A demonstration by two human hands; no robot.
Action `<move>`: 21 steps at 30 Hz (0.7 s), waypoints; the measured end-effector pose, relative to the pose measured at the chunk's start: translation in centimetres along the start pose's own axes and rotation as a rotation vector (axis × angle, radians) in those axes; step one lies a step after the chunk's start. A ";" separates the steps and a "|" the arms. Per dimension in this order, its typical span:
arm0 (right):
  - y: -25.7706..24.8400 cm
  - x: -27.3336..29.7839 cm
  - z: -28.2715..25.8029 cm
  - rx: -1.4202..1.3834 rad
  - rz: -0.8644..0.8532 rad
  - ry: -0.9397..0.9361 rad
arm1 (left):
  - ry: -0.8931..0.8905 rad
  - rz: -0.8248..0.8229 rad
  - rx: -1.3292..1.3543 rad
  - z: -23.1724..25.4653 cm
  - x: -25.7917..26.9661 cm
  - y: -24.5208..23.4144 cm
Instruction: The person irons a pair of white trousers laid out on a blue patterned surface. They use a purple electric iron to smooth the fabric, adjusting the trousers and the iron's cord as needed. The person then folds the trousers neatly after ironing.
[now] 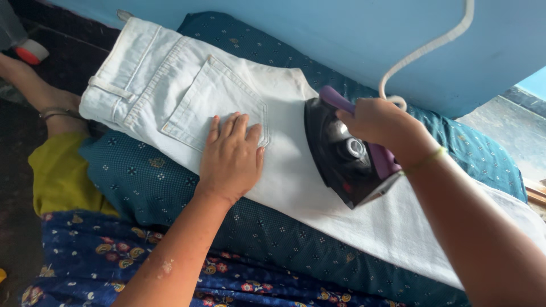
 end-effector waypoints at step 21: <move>-1.5 5.4 10.6 -0.675 0.805 -0.190 | 0.020 0.028 0.506 10.5 -7.9 1.6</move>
Point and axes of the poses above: each hand's wrist, its own x-axis away from the middle knuckle, its own y-axis out of the palm, z = x × y, the point moved 10 cm from there along -x, towards the middle knuckle, and after that the axes turned 4 degrees about x, right-handed, at the moved point
